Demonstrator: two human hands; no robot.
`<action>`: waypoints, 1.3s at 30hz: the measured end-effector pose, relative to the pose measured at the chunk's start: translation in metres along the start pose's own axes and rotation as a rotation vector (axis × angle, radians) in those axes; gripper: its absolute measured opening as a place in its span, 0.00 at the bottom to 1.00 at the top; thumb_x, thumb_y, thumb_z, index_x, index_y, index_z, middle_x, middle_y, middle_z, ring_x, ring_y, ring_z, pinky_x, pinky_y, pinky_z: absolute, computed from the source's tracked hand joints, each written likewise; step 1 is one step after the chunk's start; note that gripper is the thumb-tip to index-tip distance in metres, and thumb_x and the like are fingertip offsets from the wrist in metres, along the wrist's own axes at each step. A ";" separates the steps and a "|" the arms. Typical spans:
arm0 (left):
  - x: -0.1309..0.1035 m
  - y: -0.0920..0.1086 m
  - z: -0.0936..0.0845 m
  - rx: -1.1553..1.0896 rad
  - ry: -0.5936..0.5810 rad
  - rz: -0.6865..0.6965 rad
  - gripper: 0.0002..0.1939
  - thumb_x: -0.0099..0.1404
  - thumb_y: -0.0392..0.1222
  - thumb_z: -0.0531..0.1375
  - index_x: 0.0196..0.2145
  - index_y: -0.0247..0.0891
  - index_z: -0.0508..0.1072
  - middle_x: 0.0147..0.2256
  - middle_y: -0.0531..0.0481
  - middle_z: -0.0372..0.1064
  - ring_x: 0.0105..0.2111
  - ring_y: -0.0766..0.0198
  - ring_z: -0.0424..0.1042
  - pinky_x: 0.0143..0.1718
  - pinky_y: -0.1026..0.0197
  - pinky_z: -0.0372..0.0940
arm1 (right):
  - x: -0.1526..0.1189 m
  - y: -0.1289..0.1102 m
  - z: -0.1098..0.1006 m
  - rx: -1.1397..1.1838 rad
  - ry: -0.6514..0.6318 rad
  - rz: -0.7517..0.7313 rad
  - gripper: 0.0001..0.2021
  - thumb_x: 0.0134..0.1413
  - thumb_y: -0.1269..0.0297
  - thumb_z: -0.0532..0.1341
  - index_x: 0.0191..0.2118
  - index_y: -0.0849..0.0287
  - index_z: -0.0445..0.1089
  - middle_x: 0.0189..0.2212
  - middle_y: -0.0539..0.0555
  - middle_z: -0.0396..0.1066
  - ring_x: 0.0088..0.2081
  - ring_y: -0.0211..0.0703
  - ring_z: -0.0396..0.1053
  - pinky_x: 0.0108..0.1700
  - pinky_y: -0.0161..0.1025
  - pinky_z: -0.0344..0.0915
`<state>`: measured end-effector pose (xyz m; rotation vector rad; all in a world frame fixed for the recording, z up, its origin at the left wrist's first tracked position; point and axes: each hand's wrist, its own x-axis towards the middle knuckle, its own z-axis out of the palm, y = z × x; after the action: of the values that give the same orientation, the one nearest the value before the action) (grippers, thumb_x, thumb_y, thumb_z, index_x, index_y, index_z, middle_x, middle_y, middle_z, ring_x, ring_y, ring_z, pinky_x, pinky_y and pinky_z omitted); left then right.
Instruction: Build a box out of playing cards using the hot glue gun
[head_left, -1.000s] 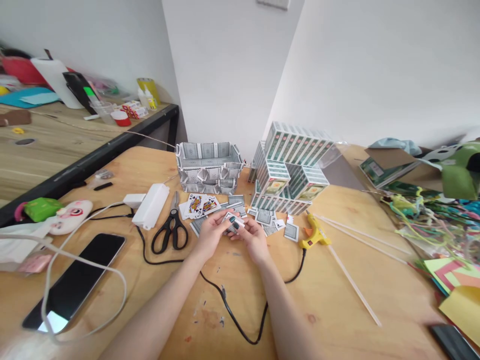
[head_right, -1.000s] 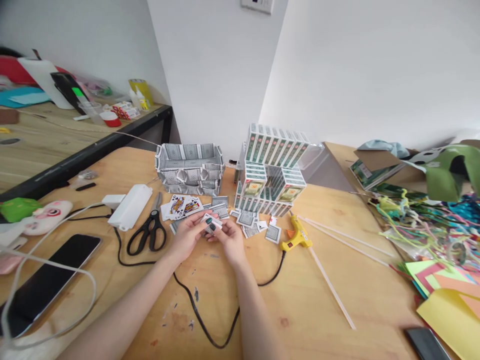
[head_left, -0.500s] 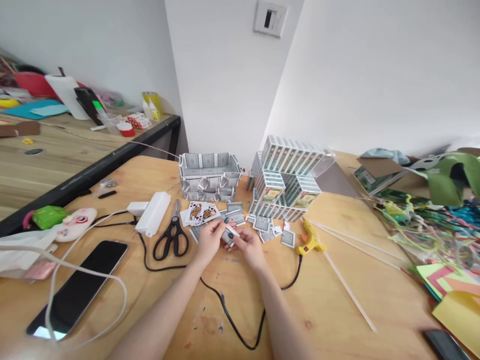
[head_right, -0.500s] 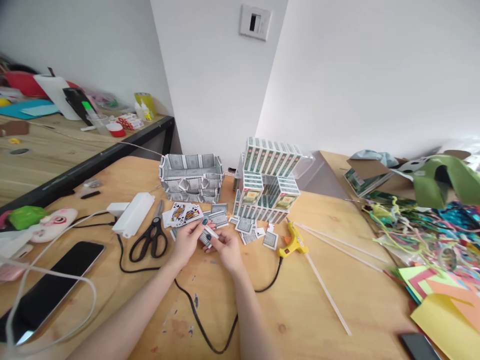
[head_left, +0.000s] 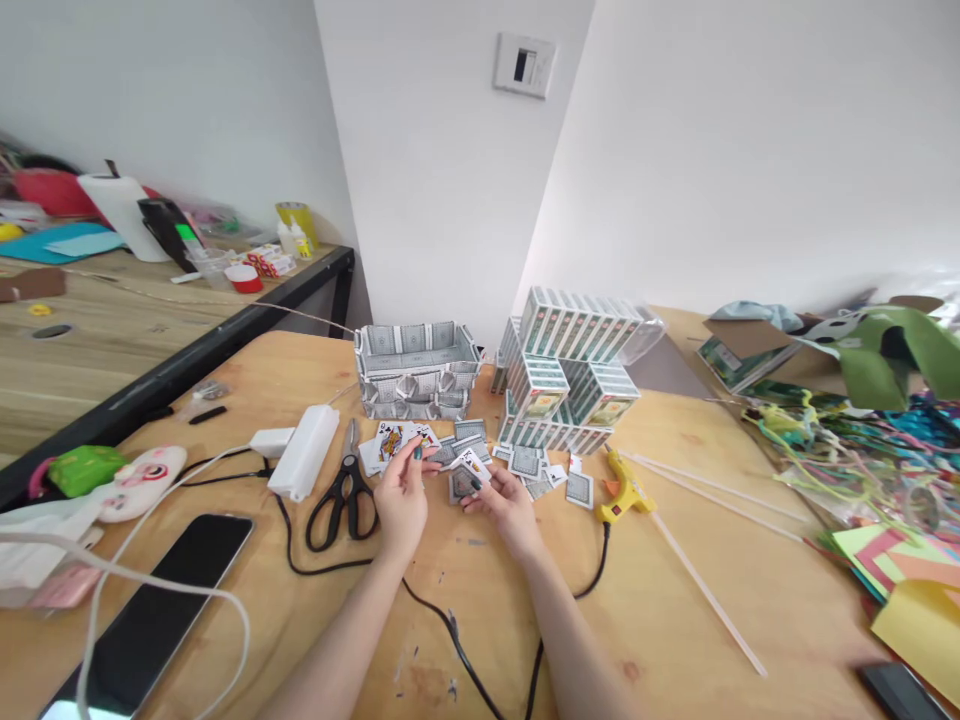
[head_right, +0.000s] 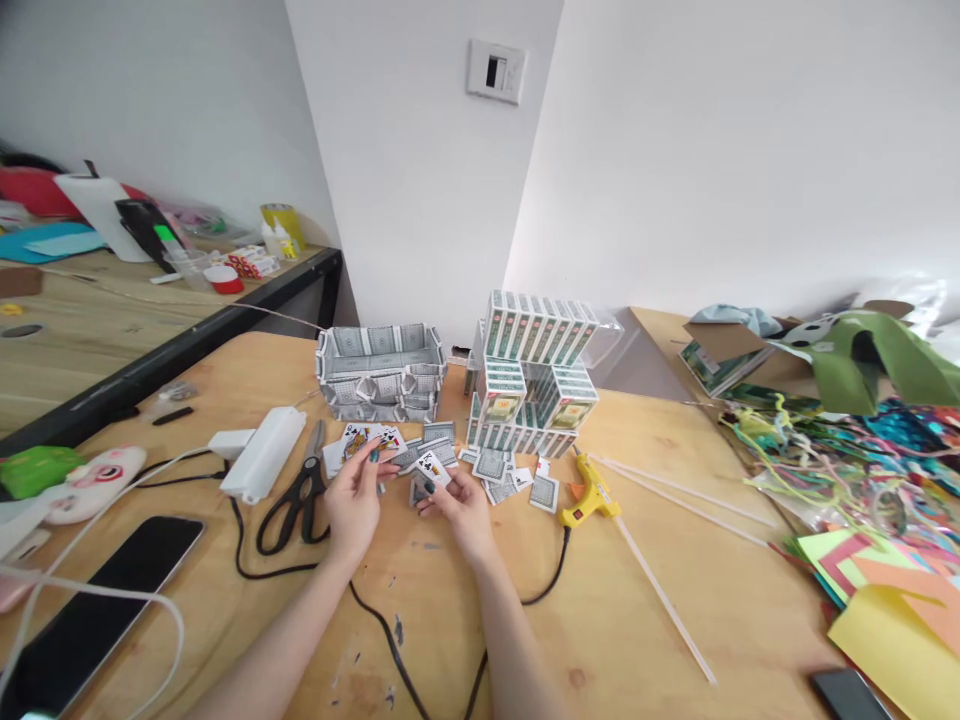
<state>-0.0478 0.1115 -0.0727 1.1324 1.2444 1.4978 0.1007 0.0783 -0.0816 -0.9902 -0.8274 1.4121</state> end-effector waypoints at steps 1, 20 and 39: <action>-0.002 0.002 0.001 -0.015 -0.043 0.016 0.22 0.63 0.48 0.58 0.53 0.38 0.68 0.48 0.41 0.73 0.44 0.54 0.74 0.45 0.56 0.69 | 0.001 0.001 -0.001 0.015 0.016 -0.007 0.20 0.44 0.52 0.68 0.41 0.59 0.70 0.32 0.53 0.75 0.28 0.42 0.74 0.32 0.39 0.70; -0.010 0.009 0.014 -0.133 -0.299 -0.285 0.15 0.51 0.46 0.67 0.36 0.37 0.77 0.38 0.45 0.78 0.40 0.53 0.75 0.46 0.53 0.68 | -0.003 -0.006 0.002 -0.060 0.009 -0.040 0.13 0.46 0.53 0.68 0.35 0.56 0.76 0.29 0.51 0.76 0.30 0.43 0.72 0.37 0.40 0.69; -0.005 0.002 0.019 -0.098 -0.289 -0.218 0.13 0.50 0.43 0.66 0.35 0.38 0.80 0.36 0.47 0.78 0.38 0.54 0.74 0.44 0.54 0.67 | 0.007 0.008 -0.008 -0.121 0.113 -0.051 0.12 0.40 0.55 0.69 0.29 0.58 0.74 0.26 0.49 0.74 0.28 0.40 0.69 0.36 0.38 0.67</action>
<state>-0.0287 0.1106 -0.0700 1.0678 1.0468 1.1737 0.1049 0.0846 -0.0923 -1.1236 -0.8557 1.2628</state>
